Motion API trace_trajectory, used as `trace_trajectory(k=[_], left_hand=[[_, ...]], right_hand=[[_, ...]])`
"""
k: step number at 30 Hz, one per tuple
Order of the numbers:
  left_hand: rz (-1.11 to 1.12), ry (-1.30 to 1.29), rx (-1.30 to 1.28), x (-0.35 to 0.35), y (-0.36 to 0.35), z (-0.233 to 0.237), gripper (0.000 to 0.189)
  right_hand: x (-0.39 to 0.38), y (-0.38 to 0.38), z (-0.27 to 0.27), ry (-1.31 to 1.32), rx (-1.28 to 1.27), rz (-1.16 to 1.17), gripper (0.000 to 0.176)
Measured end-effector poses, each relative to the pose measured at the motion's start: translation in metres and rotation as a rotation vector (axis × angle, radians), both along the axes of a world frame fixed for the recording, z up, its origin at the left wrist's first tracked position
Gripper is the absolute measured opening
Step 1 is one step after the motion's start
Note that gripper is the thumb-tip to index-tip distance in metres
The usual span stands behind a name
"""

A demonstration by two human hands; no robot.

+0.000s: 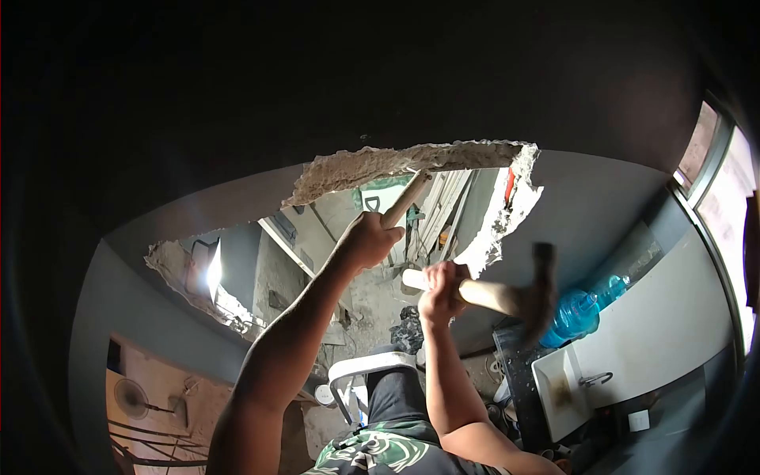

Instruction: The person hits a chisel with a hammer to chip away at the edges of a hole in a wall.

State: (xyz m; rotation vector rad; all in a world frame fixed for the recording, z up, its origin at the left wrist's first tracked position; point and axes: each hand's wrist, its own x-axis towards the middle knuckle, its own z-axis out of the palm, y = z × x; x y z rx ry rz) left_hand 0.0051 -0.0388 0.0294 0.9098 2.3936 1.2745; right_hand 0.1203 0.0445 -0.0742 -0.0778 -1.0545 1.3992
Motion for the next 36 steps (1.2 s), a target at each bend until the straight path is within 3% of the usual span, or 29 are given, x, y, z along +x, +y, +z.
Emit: trace_trajectory(k=[1,2,3,5,9,11,12,13,15,17,20,23,25,27,29,30,33,35,36], left_hand=[[0.007,0.021,0.021,0.000,0.001,-0.001,0.034],[0.003,0.025,0.025,0.002,0.000,0.000,0.034],[-0.003,0.009,0.021,0.002,0.000,0.003,0.034],[-0.011,-0.002,0.018,0.002,-0.005,0.003,0.034],[0.002,0.092,-0.053,-0.009,-0.017,0.000,0.037],[0.014,0.493,-0.047,-0.007,-0.021,-0.007,0.036],[-0.004,0.487,-0.043,-0.006,-0.023,-0.010,0.034],[-0.009,0.492,-0.042,-0.004,-0.025,-0.005,0.034],[-0.030,0.435,-0.027,-0.004,-0.030,0.001,0.034],[-0.017,0.421,-0.009,-0.011,-0.032,0.000,0.035],[0.014,0.456,-0.007,-0.014,-0.033,0.002,0.036],[0.071,0.443,0.010,-0.023,-0.029,-0.005,0.034],[0.121,0.430,0.021,-0.021,-0.024,-0.013,0.031],[0.155,0.438,0.041,-0.019,-0.020,-0.020,0.028],[0.130,0.395,0.037,-0.016,-0.022,-0.015,0.028],[0.159,0.384,0.052,-0.013,-0.021,-0.014,0.027],[0.099,0.331,0.060,-0.012,-0.022,-0.009,0.028],[0.098,0.286,0.041,-0.008,-0.023,-0.004,0.030],[0.086,0.271,0.054,-0.009,-0.023,-0.004,0.031]], right_hand=[[-0.020,0.007,-0.021,-0.102,0.074,-0.138,0.024],[-0.024,0.005,-0.023,-0.316,-0.056,0.058,0.027],[-0.019,0.012,-0.023,-0.750,0.046,0.073,0.029],[-0.008,0.007,-0.022,-0.818,0.095,-0.037,0.034],[0.013,-0.004,-0.042,-0.696,0.100,-0.056,0.038],[0.023,-0.013,-0.033,-0.560,-0.037,0.024,0.039],[0.026,-0.012,-0.032,-0.439,-0.064,0.120,0.037],[0.023,-0.005,-0.045,-0.346,0.075,0.078,0.020],[0.042,-0.018,-0.002,-0.168,-0.050,0.134,0.020],[0.046,-0.011,0.002,-0.180,0.060,0.066,0.020],[0.060,-0.016,0.015,-0.120,-0.019,0.179,0.020],[0.054,-0.015,0.006,-0.112,-0.028,0.104,0.019],[0.022,-0.002,-0.026,0.056,0.083,0.045,0.019],[-0.016,0.010,-0.063,-0.140,0.196,-0.084,0.016],[-0.049,0.002,-0.069,-0.308,0.044,-0.034,0.020],[-0.048,0.007,-0.076,-0.567,0.044,0.058,0.026],[-0.046,0.013,-0.086,-0.281,-0.051,0.087,0.030],[-0.035,-0.001,-0.060,-0.042,-0.058,0.057,0.016],[-0.050,0.000,-0.083,-0.068,-0.088,0.079,0.012]])
